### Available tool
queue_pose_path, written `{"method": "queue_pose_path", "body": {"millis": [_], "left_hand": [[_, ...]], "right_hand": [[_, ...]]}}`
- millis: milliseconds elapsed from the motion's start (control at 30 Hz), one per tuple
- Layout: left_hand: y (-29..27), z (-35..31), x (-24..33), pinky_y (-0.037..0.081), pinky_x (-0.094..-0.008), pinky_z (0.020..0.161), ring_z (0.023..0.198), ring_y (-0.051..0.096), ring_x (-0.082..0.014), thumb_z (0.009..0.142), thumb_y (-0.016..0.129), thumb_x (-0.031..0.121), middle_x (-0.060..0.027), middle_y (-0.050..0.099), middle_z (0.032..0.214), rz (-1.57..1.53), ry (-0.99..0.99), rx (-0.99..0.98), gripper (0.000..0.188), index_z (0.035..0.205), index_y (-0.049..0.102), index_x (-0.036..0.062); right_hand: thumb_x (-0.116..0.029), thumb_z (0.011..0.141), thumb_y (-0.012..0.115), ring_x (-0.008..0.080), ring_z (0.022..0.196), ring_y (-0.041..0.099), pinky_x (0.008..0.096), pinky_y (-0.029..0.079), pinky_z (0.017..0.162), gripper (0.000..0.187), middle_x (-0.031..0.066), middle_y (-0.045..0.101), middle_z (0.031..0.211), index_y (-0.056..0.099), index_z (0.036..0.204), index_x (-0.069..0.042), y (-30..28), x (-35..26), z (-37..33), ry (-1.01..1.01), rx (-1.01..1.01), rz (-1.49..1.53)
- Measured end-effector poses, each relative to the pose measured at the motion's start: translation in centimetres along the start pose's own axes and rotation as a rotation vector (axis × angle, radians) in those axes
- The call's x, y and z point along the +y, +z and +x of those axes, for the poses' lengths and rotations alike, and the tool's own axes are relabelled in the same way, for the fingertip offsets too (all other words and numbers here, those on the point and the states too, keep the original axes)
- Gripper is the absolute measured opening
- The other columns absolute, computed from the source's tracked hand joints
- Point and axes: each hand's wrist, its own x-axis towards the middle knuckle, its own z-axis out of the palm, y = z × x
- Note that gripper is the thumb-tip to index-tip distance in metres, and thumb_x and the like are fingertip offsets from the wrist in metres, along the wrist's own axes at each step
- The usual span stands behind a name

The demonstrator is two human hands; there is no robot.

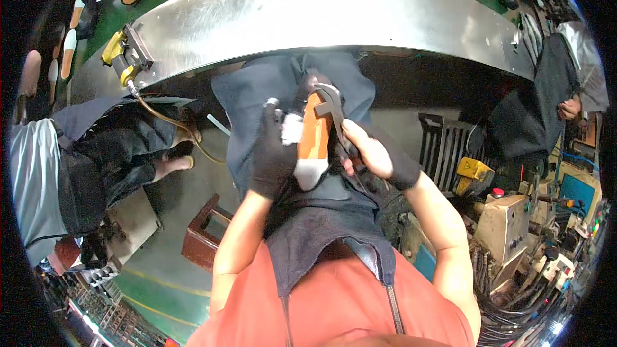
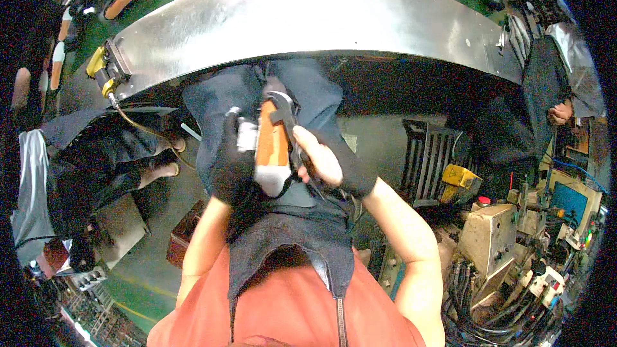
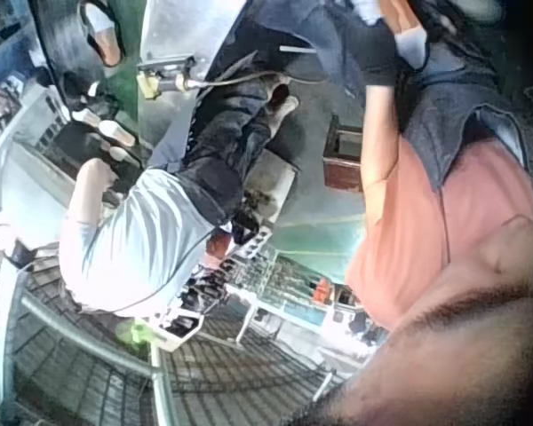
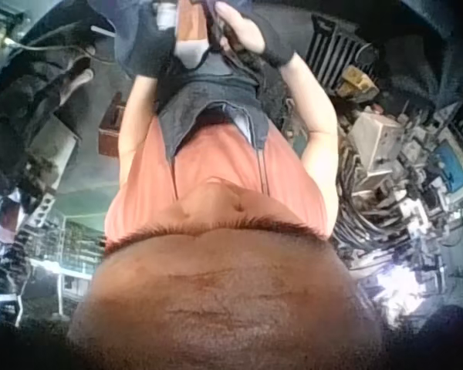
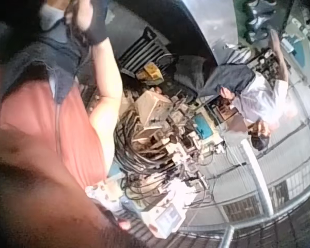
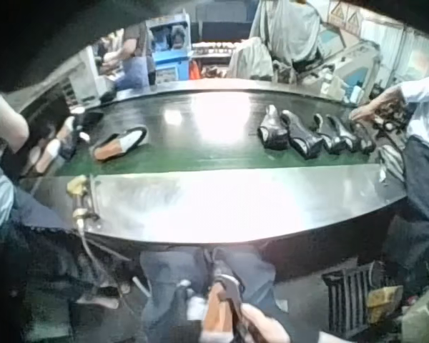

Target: The person sits on the floor and uses a metal trimming tool to scrape and shape the edges of shoe soles. The person repeatedly picks up shoes from a nearby conveyor belt, performs the trimming action on their lap, and places the shoes back on the belt.

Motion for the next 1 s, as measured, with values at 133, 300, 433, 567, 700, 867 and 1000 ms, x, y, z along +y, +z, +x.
{"method": "queue_pose_path", "body": {"millis": [133, 300, 433, 567, 700, 867, 1000], "left_hand": [[1.9, -0.6, -3.7, 0.052, -0.0356, 0.078, 0.088, 0.065, -0.0286, 0.088, 0.06, 0.016, -0.018, 0.064, 0.1, -0.595, -0.381, -0.136, 0.045, 0.124, 0.044, -0.0059], [6.2, -4.9, -5.4, 0.032, -0.0397, 0.106, 0.127, 0.042, -0.0363, 0.081, 0.068, 0.019, -0.0285, 0.042, 0.135, -0.266, -0.018, 0.05, 0.07, 0.135, 0.033, -0.0096], [6.9, -5.2, -4.6, 0.033, -0.041, 0.106, 0.128, 0.039, -0.0409, 0.076, 0.072, 0.026, -0.031, 0.04, 0.135, -0.262, -0.11, 0.002, 0.082, 0.135, 0.03, -0.0112], [6.7, -3.5, -6.7, 0.03, -0.0429, 0.107, 0.128, 0.036, -0.044, 0.076, 0.073, 0.029, -0.0347, 0.036, 0.135, -0.074, 0.08, -0.028, 0.086, 0.136, 0.027, -0.0137], [4.3, -2.4, -5.3, 0.041, -0.0394, 0.093, 0.113, 0.049, -0.0303, 0.084, 0.062, 0.023, -0.0221, 0.049, 0.121, -0.091, 0.095, -0.187, 0.06, 0.132, 0.037, -0.0031], [6.4, 0.4, -5.5, 0.04, -0.0424, 0.096, 0.115, 0.047, -0.0395, 0.093, 0.047, 0.03, -0.0291, 0.043, 0.126, 0.154, 0.028, 0.001, 0.059, 0.135, 0.027, -0.0057], [5.3, 2.0, -6.5, 0.046, -0.0467, 0.085, 0.106, 0.052, -0.0481, 0.093, 0.046, 0.036, -0.0362, 0.043, 0.126, -0.029, -0.229, -0.059, 0.066, 0.135, 0.023, -0.0096]], "right_hand": [[-0.05, 0.097, 0.034, 0.017, 0.069, 0.062, 0.0315, 0.051, 0.068, 0.052, 0.0109, 0.063, 0.082, 0.055, 0.115, -0.005, -0.6, 0.0, 1.8, 0.075, -0.017, 0.083], [-0.046, 0.097, 0.042, 0.0138, 0.076, 0.058, 0.0339, 0.045, 0.069, 0.048, 0.0056, 0.064, 0.081, 0.063, 0.101, -0.003, -4.1, -1.2, 1.9, -0.216, -0.153, -0.565], [-0.049, 0.09, 0.05, 0.0334, 0.063, 0.062, 0.0408, 0.047, 0.056, 0.045, 0.0172, 0.062, 0.071, 0.064, 0.082, -0.006, -1.8, -3.6, 0.7, -0.232, 0.038, -1.451], [-0.047, 0.089, 0.05, 0.0401, 0.058, 0.059, 0.0468, 0.047, 0.054, 0.049, 0.0209, 0.062, 0.069, 0.065, 0.074, -0.003, -3.0, 0.0, 3.3, -0.47, 0.184, -1.218], [-0.049, 0.09, 0.052, 0.0355, 0.057, 0.062, 0.0412, 0.048, 0.052, 0.049, 0.021, 0.062, 0.068, 0.062, 0.081, -0.002, -4.0, 1.3, 4.6, -0.529, 0.09, -1.16], [-0.053, 0.093, 0.045, 0.0235, 0.061, 0.067, 0.0359, 0.052, 0.057, 0.06, 0.0148, 0.064, 0.064, 0.064, 0.078, 0.002, -5.9, -3.9, 3.0, 0.164, -0.312, -0.767], [-0.043, 0.089, 0.053, 0.0426, 0.064, 0.06, 0.0476, 0.048, 0.06, 0.05, 0.0244, 0.06, 0.07, 0.063, 0.067, 0.0, -4.3, -9.2, -0.5, -0.397, -0.04, -1.498]]}}
